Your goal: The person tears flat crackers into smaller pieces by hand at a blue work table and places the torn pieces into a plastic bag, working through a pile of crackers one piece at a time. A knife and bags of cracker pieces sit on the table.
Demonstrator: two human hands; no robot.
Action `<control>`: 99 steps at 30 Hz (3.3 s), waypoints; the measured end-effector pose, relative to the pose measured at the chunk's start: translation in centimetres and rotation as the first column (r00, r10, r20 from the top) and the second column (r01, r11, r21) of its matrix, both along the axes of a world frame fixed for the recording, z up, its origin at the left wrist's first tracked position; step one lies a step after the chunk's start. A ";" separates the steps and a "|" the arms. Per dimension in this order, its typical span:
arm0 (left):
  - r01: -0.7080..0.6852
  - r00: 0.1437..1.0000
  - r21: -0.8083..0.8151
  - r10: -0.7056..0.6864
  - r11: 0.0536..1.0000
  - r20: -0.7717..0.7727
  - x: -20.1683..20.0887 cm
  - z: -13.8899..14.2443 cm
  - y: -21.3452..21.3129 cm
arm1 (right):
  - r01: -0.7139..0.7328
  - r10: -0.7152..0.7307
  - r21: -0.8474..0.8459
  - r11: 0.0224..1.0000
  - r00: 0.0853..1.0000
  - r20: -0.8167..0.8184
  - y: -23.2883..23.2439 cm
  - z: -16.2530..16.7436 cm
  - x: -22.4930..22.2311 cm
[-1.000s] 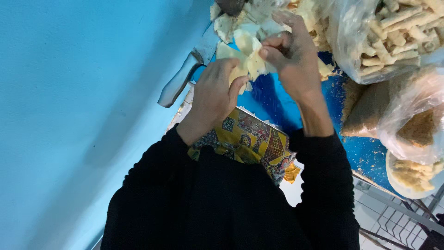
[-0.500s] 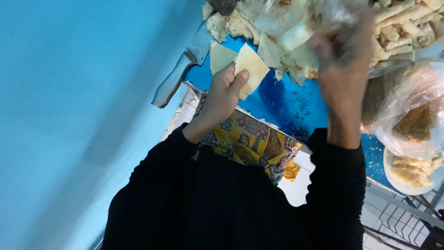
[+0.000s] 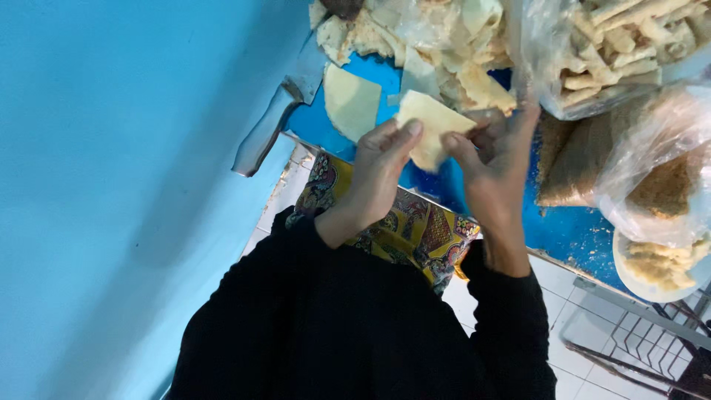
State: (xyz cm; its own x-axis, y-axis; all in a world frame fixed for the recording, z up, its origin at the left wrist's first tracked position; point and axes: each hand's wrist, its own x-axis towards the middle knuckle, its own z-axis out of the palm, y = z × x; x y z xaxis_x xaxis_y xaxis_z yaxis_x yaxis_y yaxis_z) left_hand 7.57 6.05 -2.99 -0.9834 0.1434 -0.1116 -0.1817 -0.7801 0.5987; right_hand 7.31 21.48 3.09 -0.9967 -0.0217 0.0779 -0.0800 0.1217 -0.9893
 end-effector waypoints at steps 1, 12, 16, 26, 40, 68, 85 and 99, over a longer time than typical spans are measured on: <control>0.011 1.000 -0.072 -0.013 0.997 -0.019 0.2 -0.1 0.1 | 0.020 -0.020 0.006 1.000 1.000 0.017 0.8 0.4 0.1; 0.111 0.976 -0.301 -0.161 0.947 -0.146 1.8 0.6 1.7 | 0.137 0.028 0.530 0.837 0.956 -0.291 0.1 1.8 4.1; 0.135 0.950 -0.352 -0.222 0.926 -0.220 2.4 1.6 1.5 | 0.112 -0.113 0.021 0.994 0.991 0.065 2.2 1.7 3.3; -0.056 0.968 -0.724 -0.140 0.688 -0.208 0.2 0.7 0.0 | 0.157 -0.096 -0.490 0.857 0.984 0.147 7.3 -1.1 3.8; -0.675 0.418 -0.701 -0.664 0.230 -0.620 1.3 1.4 -3.2 | -0.046 0.253 0.734 0.677 0.952 -0.173 4.5 1.5 6.9; -0.666 0.305 -0.650 -0.662 0.365 -0.685 1.6 -3.4 -1.4 | 0.115 0.551 0.993 -0.005 0.829 -0.094 8.1 2.7 4.3; -0.713 0.278 -0.610 -0.659 0.346 -0.699 1.3 -2.5 -1.2 | 0.274 0.106 0.894 0.355 0.938 -0.329 13.4 8.0 7.4; -0.661 0.313 -0.654 -0.658 0.368 -0.685 1.4 -2.6 -1.3 | -0.478 -0.130 0.857 -0.191 0.878 0.461 24.5 5.6 -1.5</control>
State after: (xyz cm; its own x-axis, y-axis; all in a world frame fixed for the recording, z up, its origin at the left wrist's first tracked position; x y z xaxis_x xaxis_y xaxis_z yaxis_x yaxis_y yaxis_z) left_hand 8.95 4.70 -5.64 -0.4784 0.6260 0.6158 0.8672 0.2265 0.4435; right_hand 5.82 45.99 8.68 -0.8664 0.0574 -0.4961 -0.1059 0.9496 0.2949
